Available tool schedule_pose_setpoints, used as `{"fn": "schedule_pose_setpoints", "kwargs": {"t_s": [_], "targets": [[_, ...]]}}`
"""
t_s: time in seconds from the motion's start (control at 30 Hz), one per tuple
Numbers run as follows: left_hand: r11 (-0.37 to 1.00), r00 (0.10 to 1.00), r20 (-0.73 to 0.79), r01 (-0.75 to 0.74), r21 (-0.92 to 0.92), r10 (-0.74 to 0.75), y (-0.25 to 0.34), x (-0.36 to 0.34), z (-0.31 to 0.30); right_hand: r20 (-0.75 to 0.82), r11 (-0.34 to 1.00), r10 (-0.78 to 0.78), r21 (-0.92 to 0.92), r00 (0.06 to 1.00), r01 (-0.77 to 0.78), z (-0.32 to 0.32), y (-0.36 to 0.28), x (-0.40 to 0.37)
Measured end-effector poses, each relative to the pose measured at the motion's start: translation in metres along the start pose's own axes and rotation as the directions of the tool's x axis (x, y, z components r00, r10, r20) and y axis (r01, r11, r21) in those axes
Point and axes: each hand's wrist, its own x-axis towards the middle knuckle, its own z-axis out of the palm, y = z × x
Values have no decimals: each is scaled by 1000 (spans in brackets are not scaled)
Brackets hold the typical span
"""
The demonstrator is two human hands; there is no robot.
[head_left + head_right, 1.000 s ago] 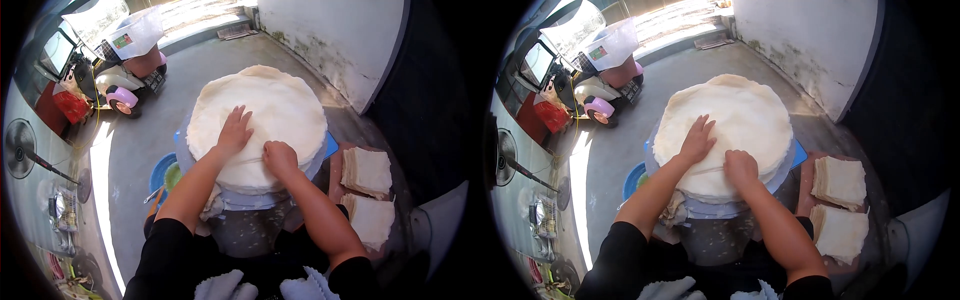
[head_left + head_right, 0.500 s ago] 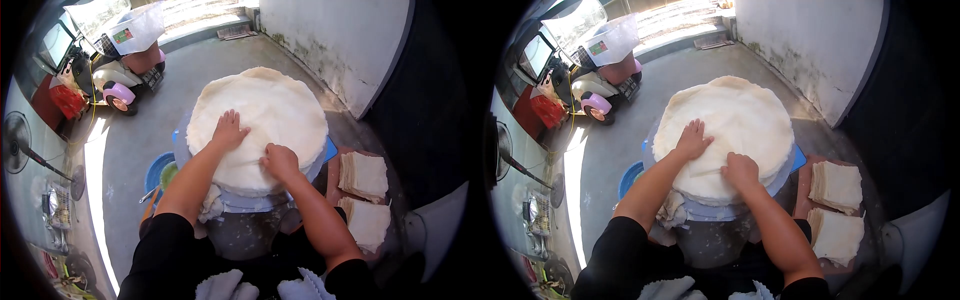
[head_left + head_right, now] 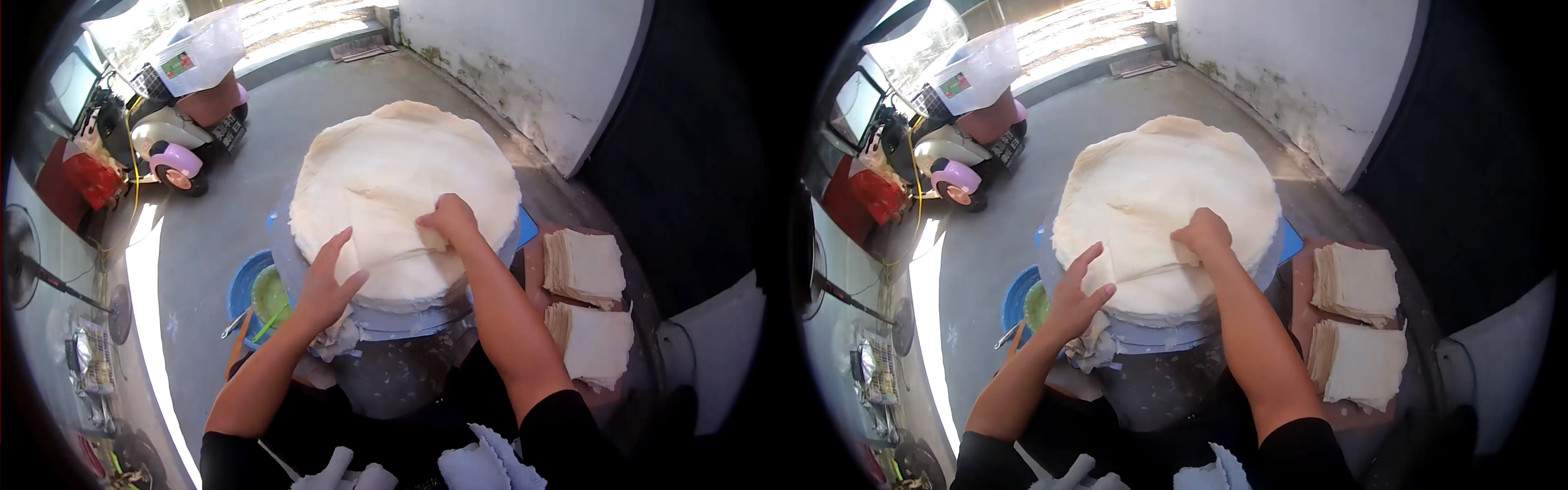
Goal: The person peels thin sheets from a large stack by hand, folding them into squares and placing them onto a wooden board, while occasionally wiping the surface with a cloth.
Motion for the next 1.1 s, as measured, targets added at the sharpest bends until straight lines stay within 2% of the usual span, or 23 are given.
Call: {"fn": "schedule_pose_setpoints", "kwargs": {"t_s": [0.07,0.1,0.13,0.2,0.23,0.3,0.33,0.4,0.43,0.5,0.53,0.6,0.67,0.8,0.87,0.93,1.0,1.07,1.1], "targets": [[985,996,18,85,-148,-83,11,-17,-8,-191,990,-135,14,972,140,21,15,19],[966,991,19,131,-221,-130,15,-22,-10,-194,995,-102,5,976,104,23,11,20],[966,993,51,115,-232,-106,11,-22,-8,-194,997,-76,0,978,78,25,7,21],[941,980,19,194,-277,-196,2,-25,-13,-110,953,21,302,994,13,22,1,16],[943,982,29,187,-275,-187,-7,-27,-15,-119,951,30,308,992,8,19,-2,13],[920,976,33,213,-328,-214,-23,-25,-15,204,728,101,652,974,-212,13,-10,11],[923,978,35,206,-326,-206,-27,-24,-17,197,725,102,657,975,-208,16,-11,12],[855,955,63,289,-431,-291,-31,-23,-20,303,291,-69,917,950,-271,18,-14,6],[855,956,71,285,-433,-283,-34,-23,-22,296,289,-61,919,953,-267,15,-14,2],[893,971,30,230,-386,-238,-38,-22,-21,259,156,-170,960,951,-234,2,-15,-8],[891,972,46,230,-392,-231,-36,-22,-19,254,153,-154,961,955,-231,-8,-11,-20],[914,977,73,214,-346,-201,-26,-23,-20,83,-80,-351,990,933,-118,-37,3,-50],[917,979,93,201,-345,-180,-12,-24,-19,-63,-117,-394,993,917,18,-84,19,-109],[919,975,173,192,-343,-139,-4,-22,-11,-197,-46,-200,980,960,191,-148,102,-191],[910,968,204,211,-357,-145,-2,-22,-7,-285,40,-12,958,959,285,-166,136,-221],[901,961,237,222,-372,-139,0,-20,1,-409,145,186,911,893,387,-178,172,-234],[913,969,230,174,-370,-92,-1,-18,8,-459,165,368,888,809,429,-190,214,-241],[912,965,243,186,-366,-100,3,-17,11,-547,109,407,824,731,556,-195,238,-253],[909,961,250,205,-362,-118,4,-17,11,-547,106,409,823,730,558,-193,247,-259]]}}
